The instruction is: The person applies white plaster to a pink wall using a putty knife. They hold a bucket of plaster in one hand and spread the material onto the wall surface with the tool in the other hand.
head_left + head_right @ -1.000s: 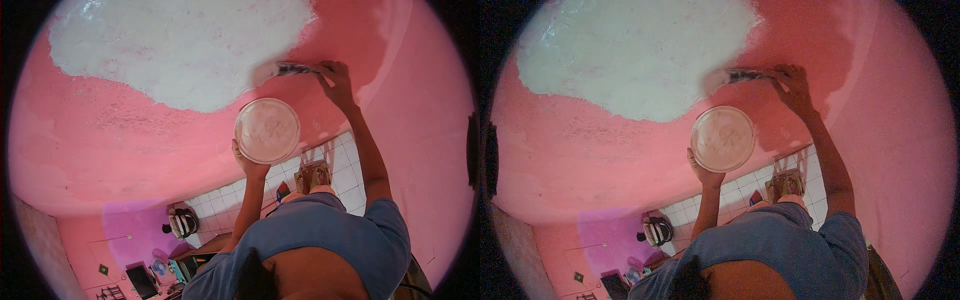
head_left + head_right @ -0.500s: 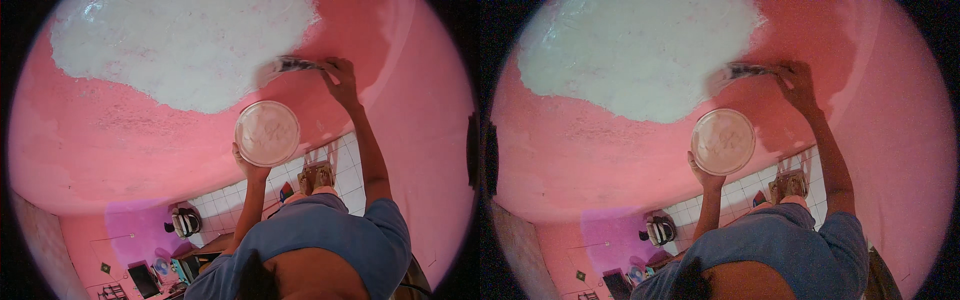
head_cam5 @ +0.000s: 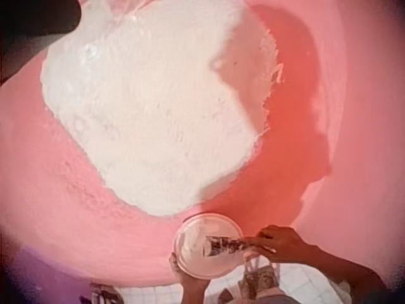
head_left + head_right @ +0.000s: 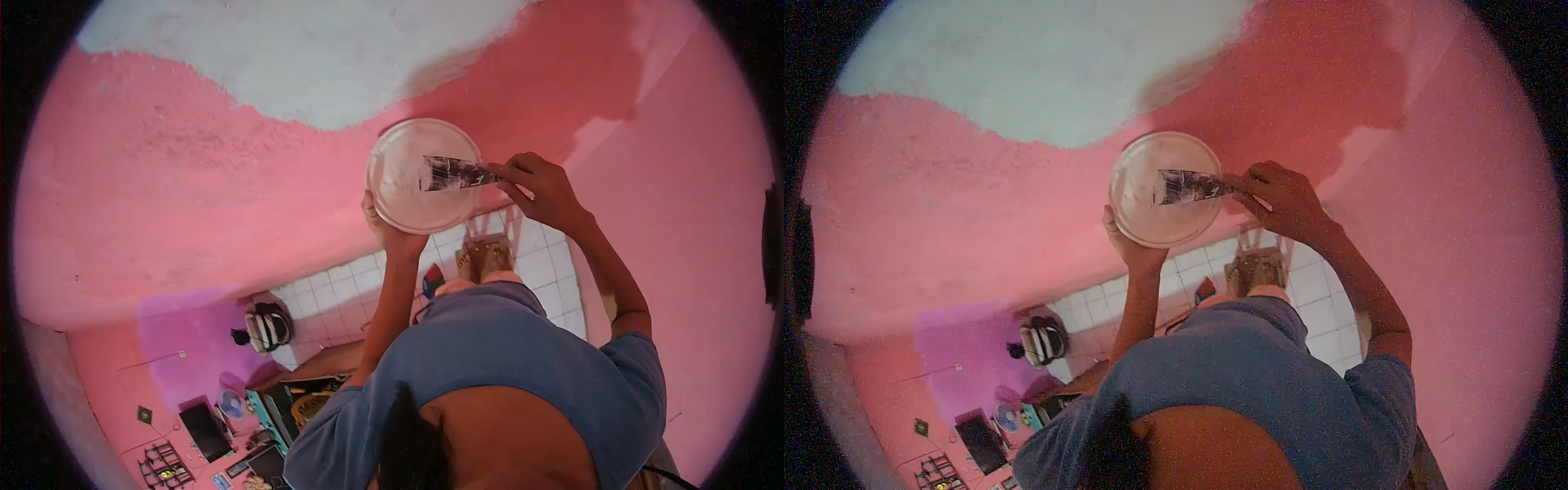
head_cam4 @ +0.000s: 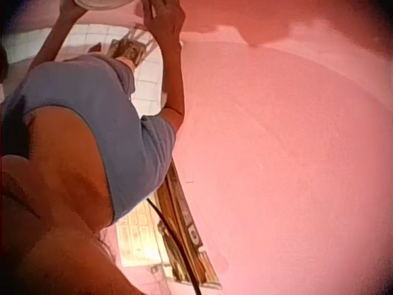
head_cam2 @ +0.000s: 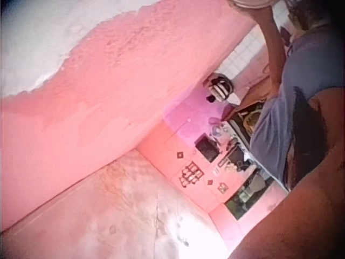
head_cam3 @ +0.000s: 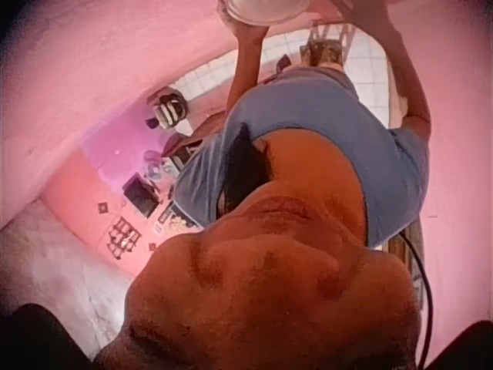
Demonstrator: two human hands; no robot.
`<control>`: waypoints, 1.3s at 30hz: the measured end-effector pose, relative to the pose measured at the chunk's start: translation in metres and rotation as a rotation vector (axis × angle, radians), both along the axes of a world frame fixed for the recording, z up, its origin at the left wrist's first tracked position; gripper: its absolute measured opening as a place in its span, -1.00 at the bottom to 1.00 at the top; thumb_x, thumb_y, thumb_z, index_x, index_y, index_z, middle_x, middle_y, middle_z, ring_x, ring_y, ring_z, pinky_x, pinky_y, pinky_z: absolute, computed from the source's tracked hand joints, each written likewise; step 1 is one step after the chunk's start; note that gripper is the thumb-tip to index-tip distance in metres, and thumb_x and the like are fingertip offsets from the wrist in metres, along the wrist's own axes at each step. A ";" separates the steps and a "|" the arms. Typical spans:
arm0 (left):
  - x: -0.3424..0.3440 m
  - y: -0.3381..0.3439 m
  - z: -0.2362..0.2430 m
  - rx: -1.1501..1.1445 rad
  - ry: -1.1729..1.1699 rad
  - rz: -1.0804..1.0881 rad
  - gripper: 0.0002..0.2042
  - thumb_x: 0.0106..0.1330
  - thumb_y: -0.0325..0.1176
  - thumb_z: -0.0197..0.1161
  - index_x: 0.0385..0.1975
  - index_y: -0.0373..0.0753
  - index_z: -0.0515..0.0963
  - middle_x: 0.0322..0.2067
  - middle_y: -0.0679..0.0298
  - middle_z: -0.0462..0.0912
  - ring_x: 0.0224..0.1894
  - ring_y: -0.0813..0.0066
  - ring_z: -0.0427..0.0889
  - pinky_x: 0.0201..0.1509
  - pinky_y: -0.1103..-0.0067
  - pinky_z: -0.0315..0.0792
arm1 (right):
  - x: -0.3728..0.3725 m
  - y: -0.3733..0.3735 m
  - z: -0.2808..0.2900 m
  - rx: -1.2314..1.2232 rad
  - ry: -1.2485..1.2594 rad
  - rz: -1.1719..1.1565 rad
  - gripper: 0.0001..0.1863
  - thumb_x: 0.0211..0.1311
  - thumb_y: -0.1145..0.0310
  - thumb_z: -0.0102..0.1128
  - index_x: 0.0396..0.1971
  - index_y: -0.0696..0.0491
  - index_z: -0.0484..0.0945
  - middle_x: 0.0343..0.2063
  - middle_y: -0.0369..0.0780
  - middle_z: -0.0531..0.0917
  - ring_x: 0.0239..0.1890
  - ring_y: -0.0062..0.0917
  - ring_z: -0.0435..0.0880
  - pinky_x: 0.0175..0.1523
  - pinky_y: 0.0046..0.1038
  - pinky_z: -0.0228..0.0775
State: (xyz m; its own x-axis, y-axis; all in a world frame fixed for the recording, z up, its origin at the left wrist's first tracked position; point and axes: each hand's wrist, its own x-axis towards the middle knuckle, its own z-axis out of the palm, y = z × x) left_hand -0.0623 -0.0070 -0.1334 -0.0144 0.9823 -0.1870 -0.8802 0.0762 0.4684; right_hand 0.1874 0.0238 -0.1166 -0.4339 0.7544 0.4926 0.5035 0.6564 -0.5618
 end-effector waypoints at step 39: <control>-0.003 0.006 -0.021 -0.047 -0.337 0.022 -0.41 0.19 0.03 -0.14 0.19 -0.16 0.20 0.18 0.10 0.26 0.22 0.09 0.24 0.24 0.13 0.18 | -0.002 -0.082 0.064 -0.211 -0.668 -0.299 -0.60 0.10 0.38 0.16 -0.01 -0.22 0.49 -0.56 -0.25 0.47 -0.54 -0.42 0.50 -0.49 -0.39 0.38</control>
